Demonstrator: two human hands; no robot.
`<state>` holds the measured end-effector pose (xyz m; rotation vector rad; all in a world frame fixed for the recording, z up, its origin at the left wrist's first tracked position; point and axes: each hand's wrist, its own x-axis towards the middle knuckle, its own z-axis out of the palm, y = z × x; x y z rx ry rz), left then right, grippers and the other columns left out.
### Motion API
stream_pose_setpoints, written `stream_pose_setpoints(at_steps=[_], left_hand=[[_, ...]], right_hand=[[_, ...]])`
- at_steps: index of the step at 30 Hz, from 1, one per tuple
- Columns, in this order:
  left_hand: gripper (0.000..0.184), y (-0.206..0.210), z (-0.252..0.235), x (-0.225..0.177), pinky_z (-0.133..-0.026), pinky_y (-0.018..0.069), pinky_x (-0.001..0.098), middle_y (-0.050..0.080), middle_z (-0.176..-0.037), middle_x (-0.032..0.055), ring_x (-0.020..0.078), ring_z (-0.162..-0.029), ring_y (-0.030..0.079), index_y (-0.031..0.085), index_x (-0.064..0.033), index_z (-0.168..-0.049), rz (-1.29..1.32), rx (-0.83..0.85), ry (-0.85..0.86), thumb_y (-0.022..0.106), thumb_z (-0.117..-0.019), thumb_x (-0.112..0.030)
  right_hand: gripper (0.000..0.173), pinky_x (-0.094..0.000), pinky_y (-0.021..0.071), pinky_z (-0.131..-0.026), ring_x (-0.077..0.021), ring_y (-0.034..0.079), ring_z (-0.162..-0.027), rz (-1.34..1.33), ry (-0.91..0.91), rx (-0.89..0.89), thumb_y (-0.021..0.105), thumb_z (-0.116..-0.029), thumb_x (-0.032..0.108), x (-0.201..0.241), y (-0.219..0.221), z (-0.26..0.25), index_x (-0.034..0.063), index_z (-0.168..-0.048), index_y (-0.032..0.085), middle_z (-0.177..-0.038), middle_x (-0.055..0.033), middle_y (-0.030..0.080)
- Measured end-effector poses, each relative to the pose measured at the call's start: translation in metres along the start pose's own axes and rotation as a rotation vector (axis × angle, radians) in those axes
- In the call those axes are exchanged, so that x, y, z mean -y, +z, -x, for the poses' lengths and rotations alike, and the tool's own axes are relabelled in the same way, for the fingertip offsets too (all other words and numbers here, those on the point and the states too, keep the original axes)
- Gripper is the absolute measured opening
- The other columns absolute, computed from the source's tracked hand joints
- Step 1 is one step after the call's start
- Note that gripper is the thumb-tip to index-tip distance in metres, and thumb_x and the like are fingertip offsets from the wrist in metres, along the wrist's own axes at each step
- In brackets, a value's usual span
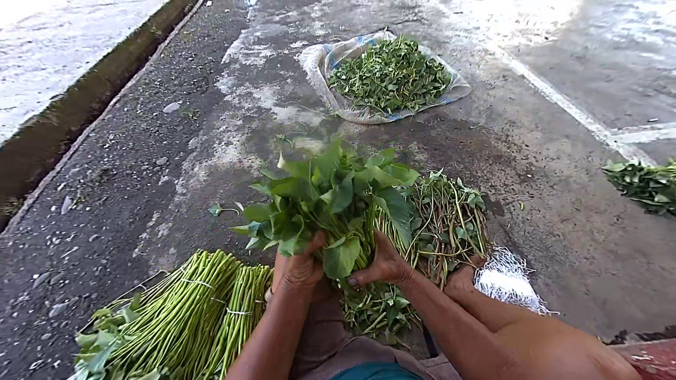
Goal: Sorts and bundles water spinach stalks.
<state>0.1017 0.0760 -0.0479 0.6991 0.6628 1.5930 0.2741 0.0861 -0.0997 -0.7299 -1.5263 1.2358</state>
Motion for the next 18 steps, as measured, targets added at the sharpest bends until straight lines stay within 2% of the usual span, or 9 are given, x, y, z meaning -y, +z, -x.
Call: stream_pose_setpoints(at_steps=[2, 4, 6, 8, 11, 13, 15, 17, 18], left_hand=[[0.038, -0.014, 0.003, -0.003, -0.08, 0.0616, 0.0255, 0.075, -0.089, -0.0032, 0.0048, -0.086, 0.072, 0.072, -0.0162, -0.095, -0.036, 0.04, 0.027, 0.094, -0.0663, -0.029], [0.033, -0.023, 0.006, -0.007, -0.083, 0.0612, 0.0246, 0.077, -0.092, -0.0038, 0.0041, -0.088, 0.072, 0.075, -0.0183, -0.097, -0.039, 0.112, 0.068, 0.092, -0.0701, -0.028], [0.024, -0.03, 0.006, -0.014, -0.086, 0.0593, 0.0205, 0.078, -0.097, -0.007, 0.0003, -0.092, 0.072, 0.078, -0.0217, -0.101, -0.059, 0.245, 0.108, 0.086, -0.0786, -0.026], [0.018, -0.034, 0.008, -0.026, -0.089, 0.0566, 0.0161, 0.078, -0.1, -0.0107, -0.0038, -0.095, 0.07, 0.079, -0.0239, -0.104, -0.075, 0.345, 0.12, 0.079, -0.0858, -0.026], [0.03, -0.041, 0.013, -0.032, -0.09, 0.059, 0.0229, 0.077, -0.101, -0.0079, 0.0011, -0.098, 0.071, 0.077, -0.0252, -0.103, -0.093, 0.161, 0.181, 0.08, -0.082, -0.047], [0.031, -0.047, 0.012, -0.036, -0.089, 0.058, 0.0223, 0.076, -0.098, -0.0096, -0.0005, -0.098, 0.07, 0.073, -0.0256, -0.101, -0.128, 0.012, 0.272, 0.071, -0.0885, -0.054], [0.025, -0.049, 0.019, -0.046, -0.081, 0.0564, 0.0179, 0.073, -0.088, -0.0083, -0.0027, -0.088, 0.068, 0.066, -0.0176, -0.095, -0.1, -0.062, 0.192, 0.062, -0.099, -0.041], [0.025, -0.062, 0.029, -0.057, -0.081, 0.0572, 0.018, 0.075, -0.088, -0.0045, -0.0007, -0.087, 0.069, 0.074, -0.0122, -0.095, -0.07, 0.063, -0.015, 0.067, -0.0947, -0.036], [0.017, -0.076, 0.033, -0.061, -0.08, 0.0532, 0.0174, 0.069, -0.087, 0.0005, 0.0018, -0.084, 0.064, 0.067, -0.0025, -0.095, -0.1, 0.163, -0.072, 0.057, -0.0995, -0.016]], right_hand=[[0.103, -0.0218, 0.0532, -0.102, -0.0007, 0.063, -0.114, -0.137, 0.029, -0.008, 0.097, -0.0517, 0.027, -0.001, 0.016, 0.008, -0.0109, -0.134, 0.048, -0.122, -0.0044, 0.069], [0.098, -0.0181, 0.052, -0.1, 0.0045, 0.062, -0.114, -0.148, 0.038, -0.005, 0.096, -0.0559, 0.031, 0.003, 0.025, 0.014, -0.008, -0.133, 0.05, -0.12, 0.001, 0.069], [0.091, -0.0176, 0.053, -0.097, 0.0041, 0.064, -0.109, -0.089, 0.044, -0.016, 0.095, -0.0536, 0.032, 0.004, 0.031, 0.014, -0.01, -0.124, 0.056, -0.114, -0.0018, 0.071], [0.096, -0.021, 0.0531, -0.098, -0.0011, 0.065, -0.11, -0.017, 0.024, -0.008, 0.095, -0.052, 0.034, 0.003, 0.038, 0.012, -0.0143, -0.125, 0.055, -0.116, -0.0099, 0.07], [0.107, -0.029, 0.0561, -0.096, -0.009, 0.068, -0.109, 0.154, 0.002, 0.025, 0.091, -0.0557, 0.042, 0.009, 0.046, 0.009, -0.0154, -0.134, 0.048, -0.115, -0.0165, 0.07], [0.105, -0.0359, 0.0586, -0.091, -0.0146, 0.07, -0.104, 0.26, 0.017, 0.002, 0.089, -0.0559, 0.045, 0.019, 0.054, 0.012, -0.013, -0.134, 0.05, -0.111, -0.0167, 0.072], [0.106, -0.0441, 0.0596, -0.086, -0.0222, 0.072, -0.103, 0.341, 0.001, 0.003, 0.088, -0.0572, 0.048, 0.022, 0.059, 0.014, -0.0126, -0.136, 0.05, -0.111, -0.0186, 0.072], [0.105, -0.0484, 0.0593, -0.087, -0.0269, 0.071, -0.105, 0.379, -0.029, 0.011, 0.089, -0.0569, 0.045, 0.023, 0.064, 0.016, -0.0108, -0.137, 0.05, -0.114, -0.0194, 0.071], [0.103, -0.0494, 0.0585, -0.089, -0.0284, 0.07, -0.107, 0.401, -0.053, 0.014, 0.09, -0.0564, 0.044, 0.023, 0.067, 0.017, -0.0096, -0.136, 0.051, -0.117, -0.0198, 0.07]])
